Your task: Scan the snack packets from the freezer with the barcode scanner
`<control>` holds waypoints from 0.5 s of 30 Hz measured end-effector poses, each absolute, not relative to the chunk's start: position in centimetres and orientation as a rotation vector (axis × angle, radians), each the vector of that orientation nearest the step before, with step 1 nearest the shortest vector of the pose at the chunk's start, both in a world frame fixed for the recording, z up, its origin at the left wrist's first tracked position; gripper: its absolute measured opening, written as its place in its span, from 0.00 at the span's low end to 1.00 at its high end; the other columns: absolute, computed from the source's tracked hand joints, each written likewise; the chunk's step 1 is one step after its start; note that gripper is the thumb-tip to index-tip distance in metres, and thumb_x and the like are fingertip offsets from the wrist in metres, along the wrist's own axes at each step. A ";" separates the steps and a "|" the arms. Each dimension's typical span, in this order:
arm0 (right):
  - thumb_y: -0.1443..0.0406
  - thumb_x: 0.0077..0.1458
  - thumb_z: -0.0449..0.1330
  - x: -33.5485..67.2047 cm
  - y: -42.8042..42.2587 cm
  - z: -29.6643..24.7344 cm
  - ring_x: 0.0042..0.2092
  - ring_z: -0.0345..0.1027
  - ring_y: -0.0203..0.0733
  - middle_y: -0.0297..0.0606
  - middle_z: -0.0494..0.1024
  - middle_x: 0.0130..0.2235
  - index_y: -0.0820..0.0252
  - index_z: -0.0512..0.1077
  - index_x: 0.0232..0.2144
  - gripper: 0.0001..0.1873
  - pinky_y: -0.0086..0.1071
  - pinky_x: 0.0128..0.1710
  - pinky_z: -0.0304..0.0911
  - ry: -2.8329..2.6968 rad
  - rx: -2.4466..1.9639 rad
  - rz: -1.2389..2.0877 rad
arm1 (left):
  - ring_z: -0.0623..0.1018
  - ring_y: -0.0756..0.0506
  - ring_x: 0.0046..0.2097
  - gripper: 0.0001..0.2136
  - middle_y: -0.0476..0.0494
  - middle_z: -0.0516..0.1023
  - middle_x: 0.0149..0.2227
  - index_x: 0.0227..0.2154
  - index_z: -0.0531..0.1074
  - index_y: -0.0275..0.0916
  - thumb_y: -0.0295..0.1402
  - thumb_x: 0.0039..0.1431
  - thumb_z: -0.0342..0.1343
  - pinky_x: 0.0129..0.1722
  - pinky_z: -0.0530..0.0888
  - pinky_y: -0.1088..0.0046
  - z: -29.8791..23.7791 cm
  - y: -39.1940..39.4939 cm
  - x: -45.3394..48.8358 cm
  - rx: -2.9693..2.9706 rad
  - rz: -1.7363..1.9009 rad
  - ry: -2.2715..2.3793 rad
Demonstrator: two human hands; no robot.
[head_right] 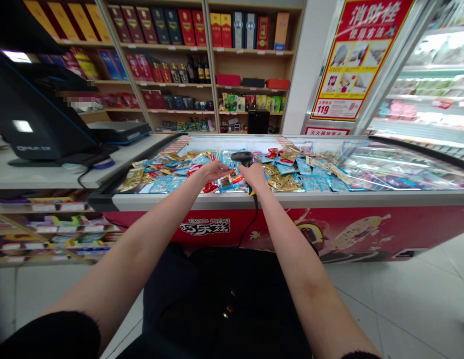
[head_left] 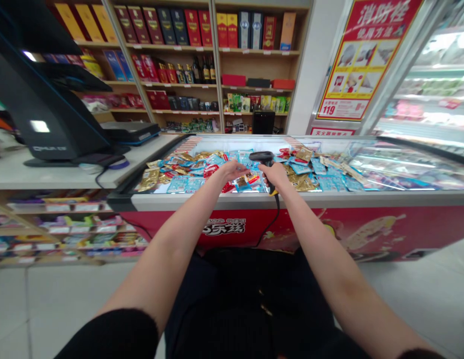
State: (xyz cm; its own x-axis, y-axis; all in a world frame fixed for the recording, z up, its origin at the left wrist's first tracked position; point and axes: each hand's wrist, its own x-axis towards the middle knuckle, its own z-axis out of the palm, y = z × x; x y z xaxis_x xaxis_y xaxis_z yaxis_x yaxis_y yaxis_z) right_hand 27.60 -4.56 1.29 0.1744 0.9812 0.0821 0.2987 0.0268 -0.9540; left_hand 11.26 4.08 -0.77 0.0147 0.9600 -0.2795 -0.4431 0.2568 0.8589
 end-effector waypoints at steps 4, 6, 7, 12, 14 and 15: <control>0.66 0.62 0.63 27.4 -4.4 1.3 0.17 0.60 0.33 0.29 0.67 0.18 0.60 0.68 0.27 0.11 0.26 0.17 0.59 -1.323 -1.457 0.877 | 0.82 0.45 0.44 0.20 0.41 0.77 0.42 0.41 0.72 0.35 0.07 0.50 0.56 0.50 0.85 0.65 -1.0 3.8 11.1 0.627 1.169 1.000; 0.66 0.61 0.64 27.5 -4.3 1.2 0.17 0.62 0.34 0.30 0.68 0.18 0.61 0.70 0.29 0.09 0.26 0.18 0.60 -1.330 -1.473 0.857 | 0.82 0.46 0.43 0.16 0.41 0.78 0.40 0.37 0.72 0.35 0.09 0.52 0.56 0.51 0.85 0.63 -1.2 3.9 10.9 0.672 1.158 1.003; 0.66 0.61 0.64 27.6 -4.2 1.2 0.17 0.62 0.34 0.30 0.68 0.17 0.61 0.71 0.30 0.08 0.26 0.18 0.61 -1.332 -1.480 0.847 | 0.82 0.46 0.43 0.15 0.42 0.79 0.38 0.36 0.72 0.35 0.10 0.53 0.57 0.51 0.85 0.63 -1.3 4.0 10.9 0.706 1.161 1.015; 0.64 0.60 0.65 27.5 -4.2 1.6 0.17 0.63 0.35 0.31 0.68 0.17 0.62 0.72 0.29 0.09 0.26 0.18 0.60 -1.348 -1.495 0.822 | 0.80 0.48 0.39 0.12 0.49 0.76 0.31 0.30 0.69 0.37 0.14 0.54 0.61 0.49 0.84 0.61 -2.1 4.6 10.8 0.923 1.263 1.174; 0.64 0.61 0.65 27.3 -4.4 1.8 0.17 0.63 0.35 0.32 0.68 0.17 0.62 0.72 0.28 0.10 0.26 0.18 0.60 -1.354 -1.493 0.823 | 0.80 0.48 0.38 0.11 0.50 0.76 0.30 0.28 0.68 0.37 0.15 0.53 0.62 0.50 0.83 0.61 -2.4 4.8 10.9 1.000 1.274 1.230; 0.64 0.61 0.65 27.2 -4.5 1.9 0.17 0.63 0.35 0.32 0.69 0.17 0.61 0.71 0.28 0.10 0.26 0.18 0.60 -1.356 -1.491 0.827 | 0.80 0.48 0.39 0.11 0.49 0.76 0.30 0.27 0.68 0.37 0.16 0.53 0.63 0.49 0.83 0.61 -2.5 5.0 11.0 1.026 1.272 1.248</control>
